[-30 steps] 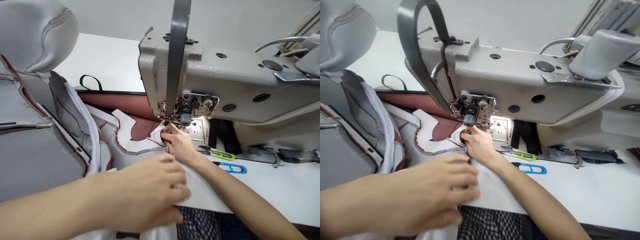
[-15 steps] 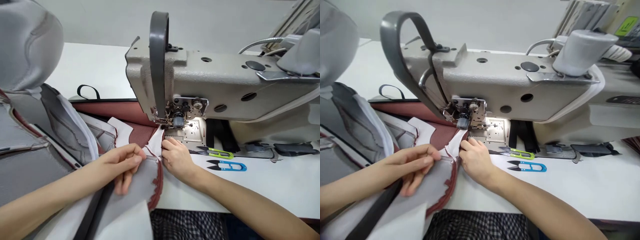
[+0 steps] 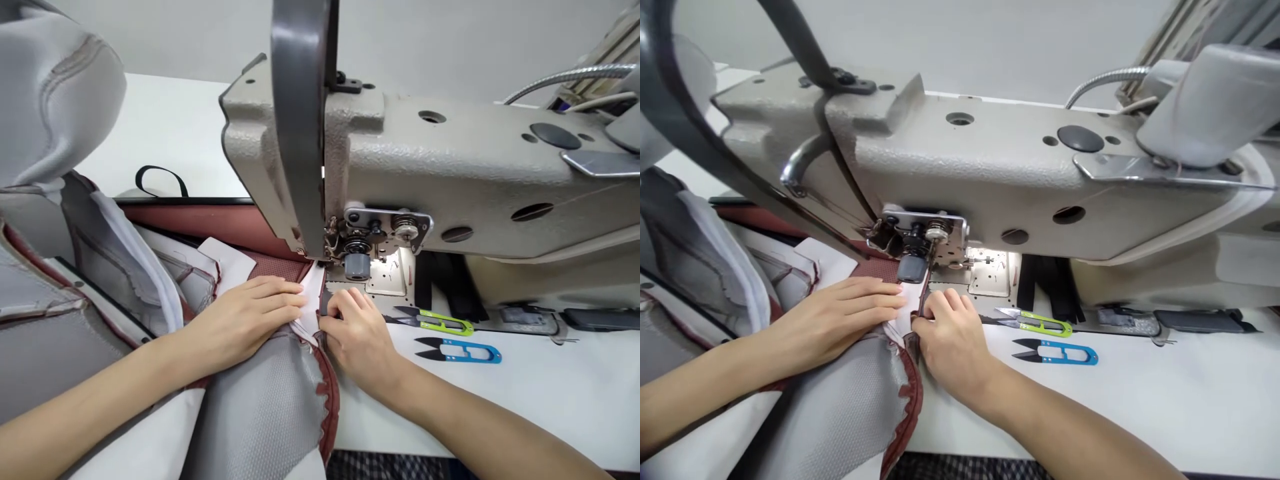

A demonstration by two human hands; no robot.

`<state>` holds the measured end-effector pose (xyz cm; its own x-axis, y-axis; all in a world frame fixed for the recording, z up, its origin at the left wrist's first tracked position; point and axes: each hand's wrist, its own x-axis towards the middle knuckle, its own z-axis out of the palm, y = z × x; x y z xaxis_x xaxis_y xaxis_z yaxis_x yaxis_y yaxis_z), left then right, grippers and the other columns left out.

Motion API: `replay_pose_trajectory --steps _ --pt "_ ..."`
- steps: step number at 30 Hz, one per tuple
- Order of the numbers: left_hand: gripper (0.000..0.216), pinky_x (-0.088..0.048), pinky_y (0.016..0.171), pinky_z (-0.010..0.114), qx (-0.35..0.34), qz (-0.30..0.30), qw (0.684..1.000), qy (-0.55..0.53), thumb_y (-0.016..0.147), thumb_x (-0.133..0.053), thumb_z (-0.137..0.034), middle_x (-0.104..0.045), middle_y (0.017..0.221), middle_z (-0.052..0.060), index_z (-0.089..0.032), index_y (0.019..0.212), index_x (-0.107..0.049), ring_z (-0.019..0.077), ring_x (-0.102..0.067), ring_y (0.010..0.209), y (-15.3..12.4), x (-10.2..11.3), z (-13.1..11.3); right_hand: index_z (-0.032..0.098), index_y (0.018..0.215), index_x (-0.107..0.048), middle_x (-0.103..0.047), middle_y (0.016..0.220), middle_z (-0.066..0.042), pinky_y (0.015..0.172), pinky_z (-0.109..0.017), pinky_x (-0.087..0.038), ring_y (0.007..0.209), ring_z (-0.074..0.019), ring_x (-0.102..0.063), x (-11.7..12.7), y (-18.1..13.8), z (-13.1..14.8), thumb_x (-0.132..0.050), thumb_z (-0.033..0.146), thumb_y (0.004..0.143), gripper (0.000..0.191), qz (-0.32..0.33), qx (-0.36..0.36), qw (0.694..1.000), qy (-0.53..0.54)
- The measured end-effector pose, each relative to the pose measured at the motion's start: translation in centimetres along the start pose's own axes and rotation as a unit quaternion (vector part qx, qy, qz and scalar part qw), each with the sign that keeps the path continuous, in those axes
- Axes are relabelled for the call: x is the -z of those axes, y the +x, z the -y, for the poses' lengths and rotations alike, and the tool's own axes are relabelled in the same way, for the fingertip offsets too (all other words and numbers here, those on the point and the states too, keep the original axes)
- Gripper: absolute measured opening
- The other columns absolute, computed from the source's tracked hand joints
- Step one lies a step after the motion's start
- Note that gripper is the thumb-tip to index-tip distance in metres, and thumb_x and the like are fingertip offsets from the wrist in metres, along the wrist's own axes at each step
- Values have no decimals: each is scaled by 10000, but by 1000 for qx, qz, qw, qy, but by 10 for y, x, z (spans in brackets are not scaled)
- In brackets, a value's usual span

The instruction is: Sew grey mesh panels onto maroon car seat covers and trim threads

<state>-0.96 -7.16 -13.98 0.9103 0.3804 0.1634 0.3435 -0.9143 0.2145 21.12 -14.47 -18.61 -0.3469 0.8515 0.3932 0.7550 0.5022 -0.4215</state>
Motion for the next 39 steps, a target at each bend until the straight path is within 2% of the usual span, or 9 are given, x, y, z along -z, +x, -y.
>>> replay_pose_trajectory --steps 3,5,10,17,30,32,35,37,39 --pt "284 -514 1022 295 -10 -32 999 11 976 -423 -130 -708 1209 47 -171 1098 -676 179 -610 1201 -3 -6 1 181 822 -687 -648 1132 -55 719 -330 -412 863 -200 -475 2 0 0 -541 68 886 195 1 34 999 -5" --pt "276 -515 1041 292 -8 -40 999 17 963 -438 -113 -703 1220 50 -161 1091 -677 175 -604 1213 -6 -11 1 169 851 -683 -666 1212 -25 707 -336 -421 831 -186 -489 2 -2 1 -495 80 937 225 8 56 998 -9" --pt "366 -473 1118 296 5 -53 998 29 940 -422 -63 -677 1274 32 -190 1201 -646 150 -583 1255 -10 -20 -3 151 903 -688 -701 1182 -16 700 -337 -439 818 -181 -510 1 -6 4 -443 67 975 268 4 72 997 -39" --pt "358 -478 1115 326 21 -72 994 76 946 -411 -48 -643 1322 79 -133 1241 -596 181 -571 1278 -11 -27 -7 173 815 -669 -702 1188 11 687 -345 -425 808 -182 -501 3 -2 4 -477 83 971 263 11 72 996 -43" --pt "371 -462 1130 382 62 -33 995 71 1020 -305 -146 -608 1362 106 -111 1279 -568 197 -538 1314 1 -33 2 171 828 -670 -694 1203 12 706 -348 -371 831 -193 -512 6 6 -2 -507 88 953 222 10 54 996 -73" --pt "356 -460 1128 387 63 -31 994 84 1022 -323 -160 -605 1362 117 -101 1262 -579 206 -536 1313 5 -33 5 177 831 -674 -692 1171 -7 723 -336 -369 857 -198 -516 6 8 -5 -523 90 942 206 5 45 996 -76" --pt "309 -460 1102 381 26 -35 994 101 1008 -369 -146 -611 1357 96 -109 1181 -623 218 -525 1304 10 -30 7 186 776 -666 -663 955 -52 694 -311 -358 804 -190 -503 6 9 -7 -529 83 923 226 -6 27 996 -80" --pt "272 -492 995 363 1 -54 991 122 996 -403 -141 -664 1281 46 -145 1106 -651 213 -575 1199 12 -27 7 194 746 -656 -599 814 -39 650 -302 -334 722 -173 -472 6 10 -7 -536 83 916 236 -5 19 996 -82" --pt "234 -479 879 365 4 -80 984 157 984 -440 -138 -720 1159 4 -169 1062 -658 208 -610 1070 13 -24 6 201 743 -653 -560 754 -19 631 -301 -319 680 -163 -450 6 10 -8 -558 91 912 223 3 16 997 -80"
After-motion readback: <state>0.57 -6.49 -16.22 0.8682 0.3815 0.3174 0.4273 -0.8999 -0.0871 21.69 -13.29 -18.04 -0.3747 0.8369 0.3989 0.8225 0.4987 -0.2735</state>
